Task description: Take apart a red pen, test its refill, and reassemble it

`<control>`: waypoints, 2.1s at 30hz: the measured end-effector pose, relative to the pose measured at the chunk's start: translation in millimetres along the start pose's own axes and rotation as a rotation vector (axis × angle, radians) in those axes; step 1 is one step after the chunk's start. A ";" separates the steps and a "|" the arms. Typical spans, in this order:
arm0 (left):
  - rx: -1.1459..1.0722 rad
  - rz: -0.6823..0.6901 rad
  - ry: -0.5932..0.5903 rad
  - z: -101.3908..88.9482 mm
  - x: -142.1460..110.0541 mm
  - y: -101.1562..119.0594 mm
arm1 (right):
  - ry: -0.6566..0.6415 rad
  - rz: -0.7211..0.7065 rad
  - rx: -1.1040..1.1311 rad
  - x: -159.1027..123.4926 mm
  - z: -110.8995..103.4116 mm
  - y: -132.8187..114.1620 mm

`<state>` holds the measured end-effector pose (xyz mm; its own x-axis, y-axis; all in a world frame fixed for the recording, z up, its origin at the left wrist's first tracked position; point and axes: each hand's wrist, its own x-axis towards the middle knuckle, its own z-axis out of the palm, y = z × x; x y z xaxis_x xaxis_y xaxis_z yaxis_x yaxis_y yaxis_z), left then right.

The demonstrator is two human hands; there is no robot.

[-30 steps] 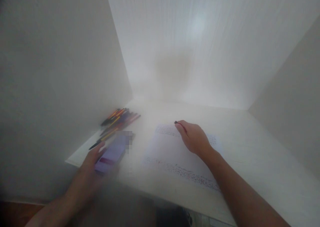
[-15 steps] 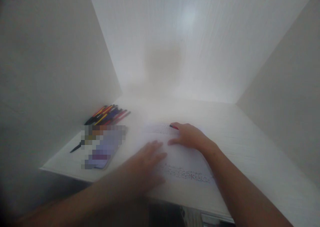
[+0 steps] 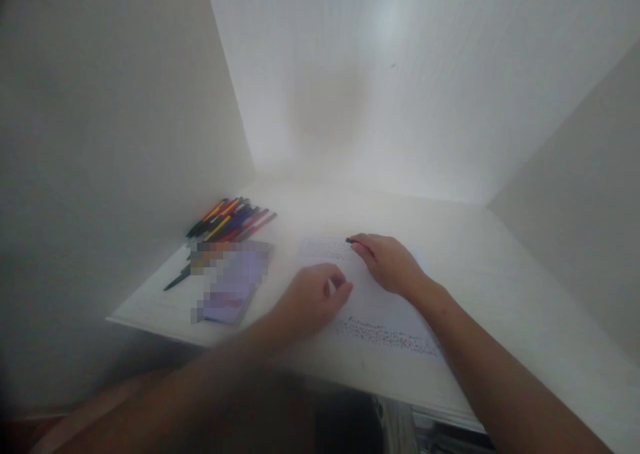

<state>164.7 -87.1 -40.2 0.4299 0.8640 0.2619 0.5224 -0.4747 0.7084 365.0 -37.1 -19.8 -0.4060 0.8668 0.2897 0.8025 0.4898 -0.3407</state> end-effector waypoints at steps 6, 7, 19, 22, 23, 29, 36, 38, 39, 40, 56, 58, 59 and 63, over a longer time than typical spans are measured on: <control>-0.333 -0.189 0.116 -4.0 8.5 -10.4 | -0.057 -0.203 -0.151 2.9 5.5 -28.2; -0.370 -0.203 0.131 -4.4 6.6 -12.2 | -0.052 -0.242 -0.171 2.2 6.7 -30.2; 0.062 -0.076 0.008 -12.3 -3.3 -5.5 | -0.146 -0.318 -0.208 -20.4 3.2 -25.1; 0.125 -0.014 -0.007 -12.7 -3.4 -6.9 | -0.198 -0.274 -0.115 -21.3 1.6 -25.2; 0.145 -0.005 -0.011 -12.8 -3.3 -7.5 | -0.220 -0.253 -0.078 -21.0 1.1 -25.9; 0.167 0.076 -0.002 -12.2 -2.9 -10.2 | -0.281 -0.176 0.147 -18.2 -5.9 -33.6; 0.167 0.070 0.037 -11.0 -3.4 -9.2 | -0.320 -0.171 0.121 -17.7 -9.1 -33.1; 0.168 0.048 0.035 -10.4 -3.7 -8.8 | -0.332 -0.173 0.118 -17.7 -7.9 -32.2; 0.161 0.043 0.034 -10.0 -3.8 -8.8 | -0.336 -0.173 0.120 -17.7 -7.5 -32.0; 0.152 0.043 0.036 -9.5 -3.9 -8.9 | -0.336 -0.173 0.123 -17.6 -7.2 -32.1; 0.243 -0.021 -0.012 -12.3 -3.6 -12.8 | -0.342 -0.185 0.092 -16.2 -7.3 -24.7; 0.332 -0.037 -0.024 -12.3 -2.2 -15.2 | -0.316 -0.165 0.027 -15.5 -6.9 -20.2; 0.385 -0.056 -0.024 -11.7 -1.4 -16.0 | -0.296 -0.149 -0.010 -15.1 -6.6 -17.8; 0.581 -0.130 -0.016 -8.8 1.6 -15.8 | -0.258 -0.112 -0.128 -13.6 -5.7 -9.4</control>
<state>150.6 -76.8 -45.2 0.3445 0.9205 0.1842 0.8869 -0.3834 0.2576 365.5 -54.1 -15.4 -0.5797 0.8113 0.0766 0.7883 0.5821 -0.1994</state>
